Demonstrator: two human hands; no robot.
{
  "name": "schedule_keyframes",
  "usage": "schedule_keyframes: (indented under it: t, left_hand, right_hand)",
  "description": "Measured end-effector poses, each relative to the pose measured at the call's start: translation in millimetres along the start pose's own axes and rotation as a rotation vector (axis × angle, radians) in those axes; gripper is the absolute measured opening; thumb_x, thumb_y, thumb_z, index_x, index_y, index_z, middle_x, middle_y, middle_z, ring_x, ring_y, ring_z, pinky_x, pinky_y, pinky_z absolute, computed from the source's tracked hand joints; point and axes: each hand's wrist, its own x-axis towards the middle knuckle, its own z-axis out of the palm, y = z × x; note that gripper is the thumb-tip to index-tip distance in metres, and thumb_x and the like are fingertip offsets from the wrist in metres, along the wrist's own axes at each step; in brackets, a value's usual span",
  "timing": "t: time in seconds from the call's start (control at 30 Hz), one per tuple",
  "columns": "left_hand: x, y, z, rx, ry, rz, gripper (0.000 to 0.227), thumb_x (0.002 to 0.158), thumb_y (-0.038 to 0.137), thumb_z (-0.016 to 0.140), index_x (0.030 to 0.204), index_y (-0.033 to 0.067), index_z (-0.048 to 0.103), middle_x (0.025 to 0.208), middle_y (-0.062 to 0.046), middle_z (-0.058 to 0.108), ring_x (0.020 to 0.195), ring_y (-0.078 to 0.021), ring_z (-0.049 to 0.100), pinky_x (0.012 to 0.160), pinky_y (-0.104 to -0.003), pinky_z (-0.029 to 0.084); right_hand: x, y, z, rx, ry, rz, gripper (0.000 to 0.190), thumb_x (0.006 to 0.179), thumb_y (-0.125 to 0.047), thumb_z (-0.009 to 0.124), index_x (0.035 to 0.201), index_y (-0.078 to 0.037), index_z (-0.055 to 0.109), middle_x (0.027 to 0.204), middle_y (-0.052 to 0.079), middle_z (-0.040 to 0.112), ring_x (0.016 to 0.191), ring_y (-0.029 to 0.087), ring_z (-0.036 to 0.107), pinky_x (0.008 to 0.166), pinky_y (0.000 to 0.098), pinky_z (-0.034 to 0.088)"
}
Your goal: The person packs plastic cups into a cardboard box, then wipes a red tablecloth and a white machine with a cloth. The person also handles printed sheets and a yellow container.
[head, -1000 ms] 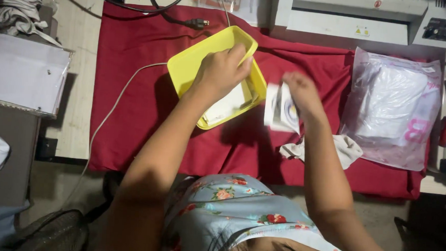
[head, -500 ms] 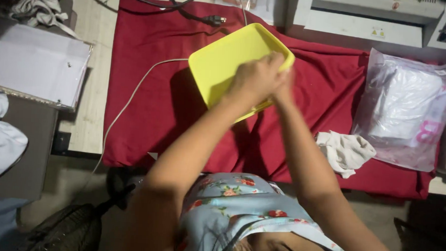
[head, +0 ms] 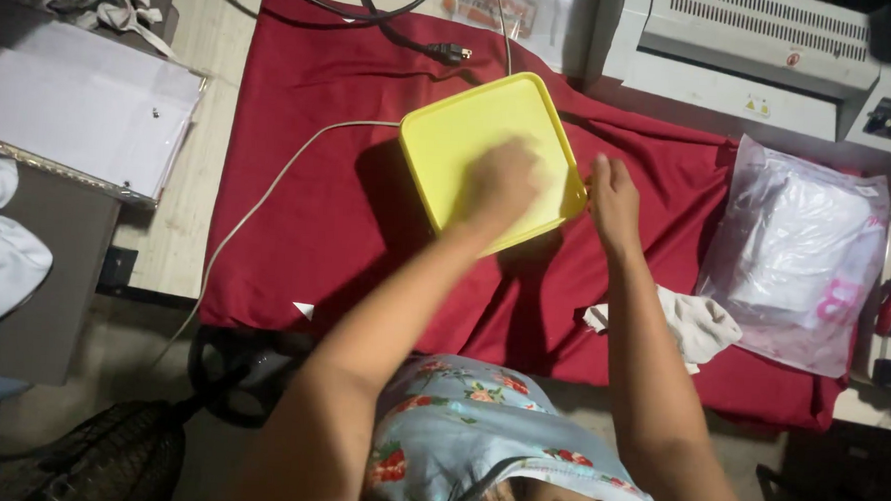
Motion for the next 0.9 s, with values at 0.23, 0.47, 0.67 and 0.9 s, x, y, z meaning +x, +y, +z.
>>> schedule_keyframes:
  t: [0.23,0.47,0.67,0.9]
  left_hand:
    - [-20.7,-92.5,-39.1,0.283,0.461,-0.458,0.03,0.097,0.021,0.059,0.119,0.0007,0.062,0.12,-0.024,0.063,0.11,-0.0419,0.06,0.096,-0.049,0.045]
    - [-30.4,-127.5,-12.3,-0.018,0.53,-0.71,0.041,0.11,0.032,0.043,0.129,-0.0017,0.057,0.126,-0.026,0.059,0.12,-0.042,0.055,0.102,-0.047,0.045]
    - [-29.7,-128.3,-9.1,-0.054,0.592,-0.692,0.041,0.109,0.033,0.042,0.124,-0.0009,0.059,0.124,-0.025,0.061,0.117,-0.0399,0.059,0.101,-0.046,0.047]
    - [-27.9,-130.6,-17.4,0.016,0.553,-0.697,0.044,0.109,0.036,0.04,0.123,-0.0002,0.06,0.123,-0.026,0.062,0.117,-0.0432,0.058,0.1,-0.049,0.047]
  right_hand:
    - [52.1,7.0,36.8,-0.469,-0.077,-0.093,0.061,0.11,-0.052,0.043,0.116,0.005,0.066,0.102,0.032,0.069,0.099,0.045,0.067,0.085,0.0508,0.049]
    - [31.9,-25.9,38.0,-0.323,-0.104,-0.047,0.061,0.105,-0.053,0.043,0.119,0.0,0.068,0.105,0.028,0.072,0.1,0.041,0.072,0.087,0.0475,0.053]
    - [35.1,-19.8,40.4,-0.421,-0.08,-0.129,0.054,0.106,-0.049,0.045,0.123,-0.004,0.07,0.105,0.027,0.071,0.101,0.043,0.069,0.087,0.05,0.052]
    - [46.6,-3.7,38.6,-0.637,-0.098,-0.12,0.061,0.109,-0.054,0.038,0.121,-0.004,0.071,0.108,0.03,0.07,0.105,0.05,0.064,0.09,0.0576,0.048]
